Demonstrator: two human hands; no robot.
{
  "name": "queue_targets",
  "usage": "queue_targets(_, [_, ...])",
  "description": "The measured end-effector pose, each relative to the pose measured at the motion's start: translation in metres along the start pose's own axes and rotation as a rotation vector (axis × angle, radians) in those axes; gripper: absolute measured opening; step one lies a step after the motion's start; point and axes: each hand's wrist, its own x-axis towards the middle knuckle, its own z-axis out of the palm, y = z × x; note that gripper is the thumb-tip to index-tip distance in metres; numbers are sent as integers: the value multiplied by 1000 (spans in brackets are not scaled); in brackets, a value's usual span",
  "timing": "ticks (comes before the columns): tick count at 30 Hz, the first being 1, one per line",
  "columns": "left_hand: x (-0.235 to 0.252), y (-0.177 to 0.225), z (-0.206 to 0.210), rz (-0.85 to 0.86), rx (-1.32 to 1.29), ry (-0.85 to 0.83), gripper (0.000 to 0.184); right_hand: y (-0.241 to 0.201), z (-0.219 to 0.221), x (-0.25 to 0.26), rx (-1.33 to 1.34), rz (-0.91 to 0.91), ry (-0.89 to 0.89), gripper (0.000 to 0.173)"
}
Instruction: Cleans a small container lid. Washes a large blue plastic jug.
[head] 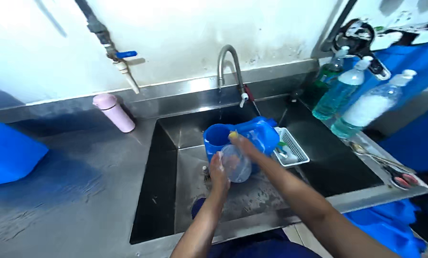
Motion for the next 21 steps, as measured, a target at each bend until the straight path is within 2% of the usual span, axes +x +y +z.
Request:
queue_targets(1, [3,-10,7,51,101,1,35,14,-22,8,297,47,-124,46])
queue_targets(3, [14,-28,13,252,315,-12,35,38,-36,2,764,-17,-303,54])
queue_targets(5, [26,-38,16,426,514,-7,34,46,-29,-16,990,-18,-282,52])
queue_targets(7, [35,-43,12,507,669,-75,34,64,-22,-36,990,83,-318,46])
queue_targets(9, [45,-48,-4,515,855,-321,36,88,-16,-60,678,246,-317,35])
queue_targets(10, [51,-44,-14,452,1019,-528,36,96,-17,-68,373,279,-334,27])
queue_targets(12, [66,-17,-6,204,1493,-920,38,102,-34,-63,-246,202,-477,26])
queue_targets(13, [72,-2,15,140,1682,-1008,35,96,-49,-56,-460,122,-499,29])
queue_targets(14, [75,11,42,174,1756,-1024,31,86,-63,-47,-579,34,-447,29])
queue_targets(16, [86,25,107,430,1641,-1004,33,63,-80,-25,-651,-182,-208,26])
queue_targets(18, [111,13,178,540,1498,-1024,42,58,-82,5,-672,-360,71,28])
queue_targets(20, [133,-11,231,428,1634,-996,44,77,-81,24,-631,-357,114,35])
queue_targets(21, [137,-17,249,321,1775,-932,35,87,-85,26,-631,-356,67,37])
